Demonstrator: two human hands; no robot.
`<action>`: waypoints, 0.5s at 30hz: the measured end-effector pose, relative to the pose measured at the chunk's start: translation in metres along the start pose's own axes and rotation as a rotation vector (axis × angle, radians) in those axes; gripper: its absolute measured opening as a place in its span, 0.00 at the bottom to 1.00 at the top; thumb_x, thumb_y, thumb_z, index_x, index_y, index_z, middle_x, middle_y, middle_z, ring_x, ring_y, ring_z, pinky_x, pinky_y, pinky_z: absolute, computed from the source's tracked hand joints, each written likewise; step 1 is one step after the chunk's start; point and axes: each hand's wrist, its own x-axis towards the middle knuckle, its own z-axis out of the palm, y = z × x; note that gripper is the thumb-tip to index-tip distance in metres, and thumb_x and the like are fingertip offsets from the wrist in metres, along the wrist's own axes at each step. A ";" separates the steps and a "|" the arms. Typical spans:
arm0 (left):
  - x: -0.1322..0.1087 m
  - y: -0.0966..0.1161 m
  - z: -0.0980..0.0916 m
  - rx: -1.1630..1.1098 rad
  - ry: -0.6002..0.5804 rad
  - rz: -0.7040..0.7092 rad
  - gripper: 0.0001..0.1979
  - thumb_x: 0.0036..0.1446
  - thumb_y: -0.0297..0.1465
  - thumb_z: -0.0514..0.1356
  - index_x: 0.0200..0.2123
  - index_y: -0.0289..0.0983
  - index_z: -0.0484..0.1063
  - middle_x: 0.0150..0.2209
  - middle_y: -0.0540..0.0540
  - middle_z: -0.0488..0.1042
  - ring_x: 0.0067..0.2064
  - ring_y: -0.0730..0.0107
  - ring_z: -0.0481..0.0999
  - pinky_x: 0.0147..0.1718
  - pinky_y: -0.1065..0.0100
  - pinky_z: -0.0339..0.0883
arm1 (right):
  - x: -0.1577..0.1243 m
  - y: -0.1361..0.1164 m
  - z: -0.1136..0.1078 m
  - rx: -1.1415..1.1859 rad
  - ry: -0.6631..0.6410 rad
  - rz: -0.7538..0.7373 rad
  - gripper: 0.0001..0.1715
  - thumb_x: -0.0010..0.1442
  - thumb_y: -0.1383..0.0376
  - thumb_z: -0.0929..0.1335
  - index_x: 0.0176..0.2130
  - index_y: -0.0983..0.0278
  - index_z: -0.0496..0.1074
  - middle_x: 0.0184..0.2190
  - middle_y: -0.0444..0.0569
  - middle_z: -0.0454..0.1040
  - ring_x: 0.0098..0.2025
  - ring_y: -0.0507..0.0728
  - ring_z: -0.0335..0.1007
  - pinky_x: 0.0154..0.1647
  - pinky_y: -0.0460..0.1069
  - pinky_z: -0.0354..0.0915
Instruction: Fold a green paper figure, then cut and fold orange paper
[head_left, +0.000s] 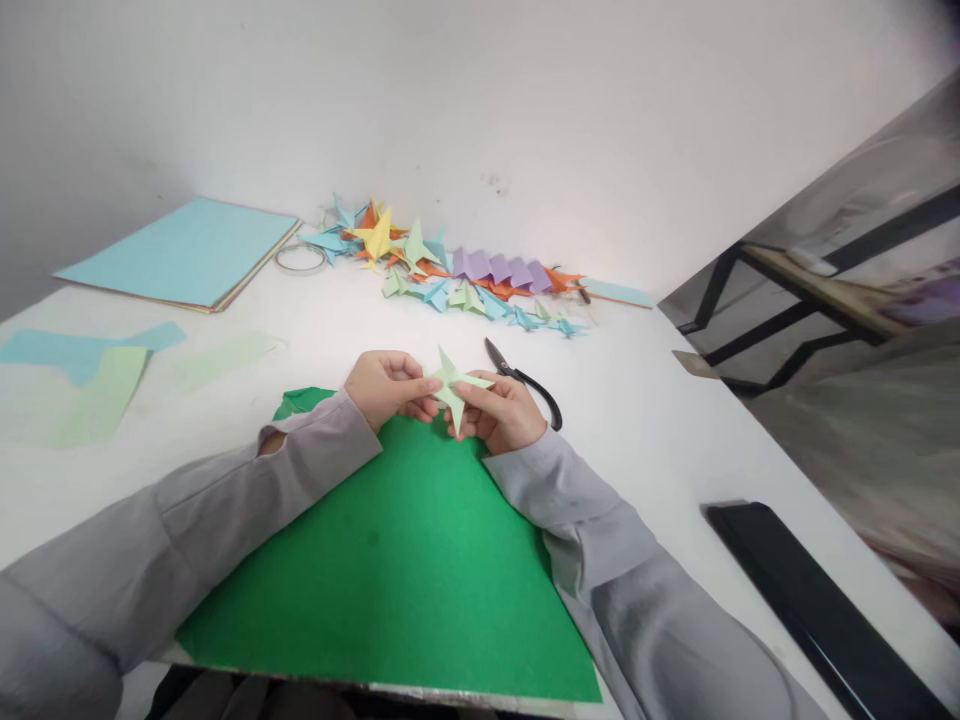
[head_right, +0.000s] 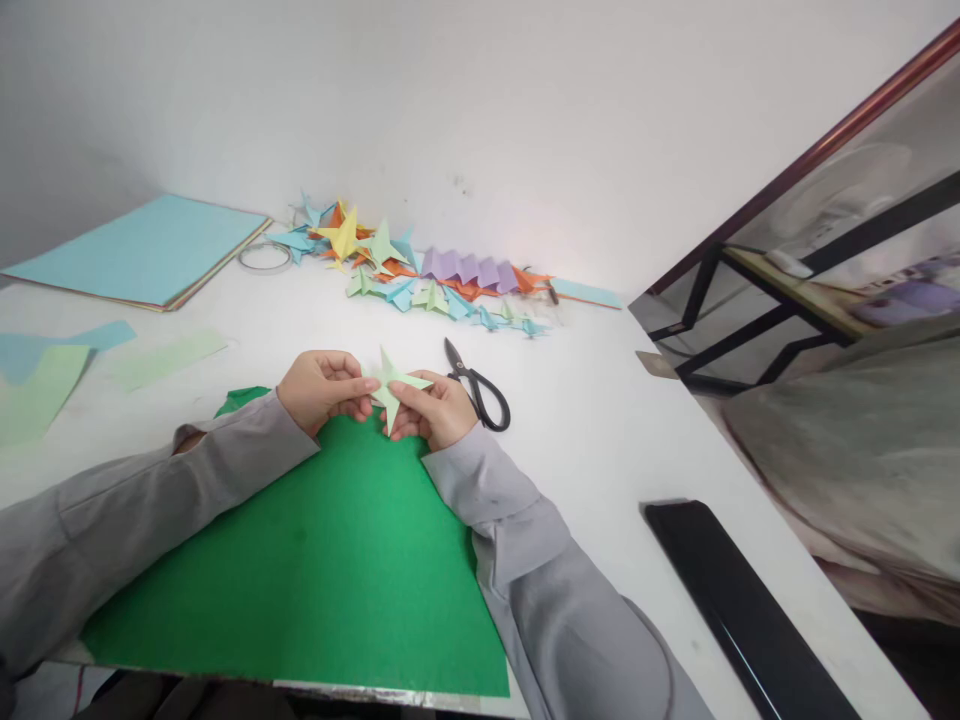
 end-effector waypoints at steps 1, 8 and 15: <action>0.000 0.000 0.000 -0.012 0.008 0.019 0.17 0.32 0.27 0.71 0.18 0.31 0.63 0.12 0.47 0.71 0.14 0.73 0.70 0.13 0.75 0.66 | 0.000 -0.001 0.000 -0.006 -0.003 0.022 0.24 0.29 0.54 0.77 0.20 0.69 0.69 0.13 0.47 0.72 0.12 0.51 0.66 0.11 0.43 0.64; -0.001 -0.002 0.000 0.028 -0.017 0.124 0.17 0.31 0.30 0.71 0.18 0.32 0.64 0.12 0.48 0.71 0.14 0.73 0.71 0.14 0.74 0.67 | -0.004 -0.001 0.004 -0.116 -0.061 0.063 0.24 0.32 0.52 0.76 0.16 0.71 0.71 0.13 0.48 0.72 0.12 0.51 0.67 0.09 0.42 0.63; 0.000 -0.002 0.000 0.028 -0.047 0.066 0.18 0.29 0.30 0.72 0.17 0.32 0.63 0.12 0.47 0.71 0.13 0.73 0.70 0.13 0.74 0.66 | -0.004 0.003 0.003 -0.121 -0.088 0.026 0.18 0.37 0.57 0.74 0.18 0.70 0.72 0.13 0.47 0.72 0.12 0.51 0.66 0.10 0.42 0.62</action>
